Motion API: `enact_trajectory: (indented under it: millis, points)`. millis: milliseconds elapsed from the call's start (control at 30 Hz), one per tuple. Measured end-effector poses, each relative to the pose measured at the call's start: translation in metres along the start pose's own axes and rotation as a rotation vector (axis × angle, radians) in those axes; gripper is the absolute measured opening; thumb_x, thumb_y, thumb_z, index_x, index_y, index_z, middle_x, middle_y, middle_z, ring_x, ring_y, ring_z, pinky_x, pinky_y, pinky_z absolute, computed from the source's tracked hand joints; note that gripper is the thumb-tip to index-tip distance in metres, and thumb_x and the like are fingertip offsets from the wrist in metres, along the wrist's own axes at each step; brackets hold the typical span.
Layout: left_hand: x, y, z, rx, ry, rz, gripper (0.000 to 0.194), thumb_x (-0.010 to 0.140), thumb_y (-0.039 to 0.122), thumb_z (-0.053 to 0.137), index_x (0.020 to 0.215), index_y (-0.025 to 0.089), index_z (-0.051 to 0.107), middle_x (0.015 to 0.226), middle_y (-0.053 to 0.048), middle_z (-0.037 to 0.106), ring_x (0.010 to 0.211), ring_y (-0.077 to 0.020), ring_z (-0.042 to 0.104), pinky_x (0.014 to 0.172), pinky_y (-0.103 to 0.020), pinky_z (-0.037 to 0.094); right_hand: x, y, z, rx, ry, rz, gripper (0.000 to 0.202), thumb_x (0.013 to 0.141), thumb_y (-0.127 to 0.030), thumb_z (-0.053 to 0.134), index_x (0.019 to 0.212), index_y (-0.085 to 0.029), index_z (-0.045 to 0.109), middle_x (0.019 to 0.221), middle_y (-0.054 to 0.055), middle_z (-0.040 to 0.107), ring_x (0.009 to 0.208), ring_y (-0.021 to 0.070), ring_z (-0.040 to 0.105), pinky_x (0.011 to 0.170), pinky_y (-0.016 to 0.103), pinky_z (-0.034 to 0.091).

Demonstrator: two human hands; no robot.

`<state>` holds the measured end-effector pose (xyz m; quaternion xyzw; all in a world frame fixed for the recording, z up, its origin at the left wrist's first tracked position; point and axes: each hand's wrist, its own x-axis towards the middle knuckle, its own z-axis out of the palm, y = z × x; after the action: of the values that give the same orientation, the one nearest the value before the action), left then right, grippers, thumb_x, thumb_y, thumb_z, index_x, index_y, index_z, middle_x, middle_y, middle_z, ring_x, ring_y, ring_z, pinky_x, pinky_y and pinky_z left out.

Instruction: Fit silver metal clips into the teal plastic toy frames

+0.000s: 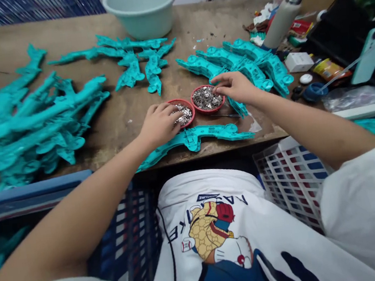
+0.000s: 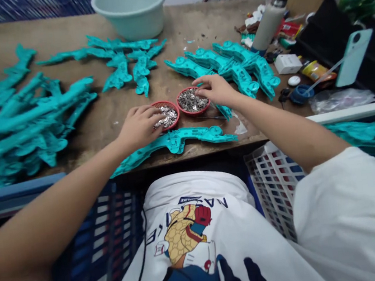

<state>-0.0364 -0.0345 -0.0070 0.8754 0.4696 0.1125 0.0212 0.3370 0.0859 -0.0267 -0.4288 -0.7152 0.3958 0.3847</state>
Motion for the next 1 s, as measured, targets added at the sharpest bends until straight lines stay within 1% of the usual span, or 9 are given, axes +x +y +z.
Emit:
enact_trajectory:
  millis: [100, 200, 300, 367, 500, 600, 700, 800, 1000]
  points:
    - [-0.002, 0.004, -0.005, -0.116, 0.062, 0.029, 0.049, 0.12, 0.033, 0.066, 0.16, 0.022, 0.091, 0.17, -0.023, 0.085, 0.166, -0.0461, 0.074, 0.141, -0.071, 0.056, 0.001, -0.006, 0.009, 0.058, 0.021, -0.036, 0.045, 0.094, -0.017, 0.105, 0.138, -0.021, 0.094, 0.106, 0.009, 0.094, 0.113, 0.0389, 0.095, 0.121, 0.07, 0.08]
    - [0.012, 0.01, -0.012, -0.352, 0.144, 0.042, 0.052, 0.118, 0.035, 0.07, 0.166, 0.019, 0.084, 0.169, -0.023, 0.084, 0.156, -0.0397, 0.08, 0.137, -0.06, 0.064, 0.004, -0.013, 0.016, 0.115, 0.023, -0.06, 0.043, 0.092, -0.015, 0.107, 0.133, -0.023, 0.097, 0.105, 0.008, 0.094, 0.106, 0.0383, 0.094, 0.122, 0.072, 0.079]
    - [0.052, 0.02, -0.012, -0.641, 0.176, -0.064, 0.062, 0.113, 0.033, 0.081, 0.174, 0.023, 0.076, 0.174, -0.021, 0.082, 0.145, -0.0346, 0.086, 0.123, -0.049, 0.072, 0.006, -0.02, 0.018, 0.15, 0.006, -0.079, 0.042, 0.091, -0.013, 0.105, 0.13, -0.026, 0.098, 0.101, 0.006, 0.093, 0.097, 0.0355, 0.092, 0.118, 0.071, 0.08]
    - [0.085, 0.031, -0.009, -0.831, 0.189, -0.17, 0.063, 0.107, 0.029, 0.09, 0.168, 0.024, 0.079, 0.174, -0.021, 0.082, 0.142, -0.0334, 0.088, 0.118, -0.045, 0.073, 0.005, -0.025, 0.017, 0.15, -0.01, -0.099, 0.043, 0.092, -0.01, 0.101, 0.131, -0.027, 0.098, 0.1, 0.005, 0.094, 0.094, 0.033, 0.091, 0.116, 0.067, 0.081]
    - [0.129, 0.051, -0.003, -1.109, 0.131, -0.262, 0.042, 0.094, 0.028, 0.098, 0.134, 0.017, 0.092, 0.133, -0.017, 0.095, 0.124, -0.0325, 0.092, 0.107, -0.041, 0.075, -0.004, -0.036, 0.011, 0.058, -0.037, -0.124, 0.05, 0.093, 0.0, 0.083, 0.133, -0.026, 0.097, 0.107, 0.003, 0.096, 0.099, 0.0297, 0.092, 0.113, 0.054, 0.079]
    - [0.137, 0.058, 0.0, -1.169, 0.107, -0.29, 0.031, 0.085, 0.032, 0.101, 0.112, 0.017, 0.095, 0.102, -0.01, 0.094, 0.097, -0.0257, 0.088, 0.094, -0.038, 0.075, -0.008, -0.043, 0.006, -0.05, -0.022, -0.13, 0.052, 0.091, 0.005, 0.078, 0.13, -0.025, 0.096, 0.108, 0.002, 0.097, 0.104, 0.0295, 0.093, 0.116, 0.05, 0.077]
    - [0.14, 0.058, 0.003, -1.156, 0.136, -0.303, 0.022, 0.081, 0.029, 0.1, 0.099, 0.017, 0.093, 0.088, -0.006, 0.09, 0.082, -0.021, 0.082, 0.084, -0.033, 0.071, -0.008, -0.046, 0.004, -0.132, -0.013, -0.115, 0.057, 0.088, 0.009, 0.076, 0.13, -0.024, 0.096, 0.11, 0.002, 0.097, 0.111, 0.0316, 0.094, 0.117, 0.05, 0.075]
    - [0.147, 0.056, 0.006, -1.129, 0.156, -0.334, 0.017, 0.082, 0.027, 0.098, 0.095, 0.018, 0.091, 0.084, -0.005, 0.088, 0.077, -0.0203, 0.082, 0.079, -0.031, 0.069, -0.005, -0.044, 0.002, -0.162, -0.004, -0.108, 0.06, 0.088, 0.013, 0.075, 0.13, -0.023, 0.096, 0.109, 0.004, 0.096, 0.114, 0.034, 0.094, 0.118, 0.052, 0.074]
    - [0.158, 0.052, 0.01, -1.028, 0.148, -0.359, 0.012, 0.084, 0.022, 0.096, 0.094, 0.019, 0.09, 0.079, -0.003, 0.083, 0.078, -0.0197, 0.08, 0.08, -0.03, 0.068, -0.001, -0.033, -0.005, -0.121, 0.013, -0.121, 0.056, 0.088, 0.011, 0.08, 0.127, -0.026, 0.095, 0.104, 0.002, 0.095, 0.112, 0.0359, 0.091, 0.123, 0.057, 0.072]
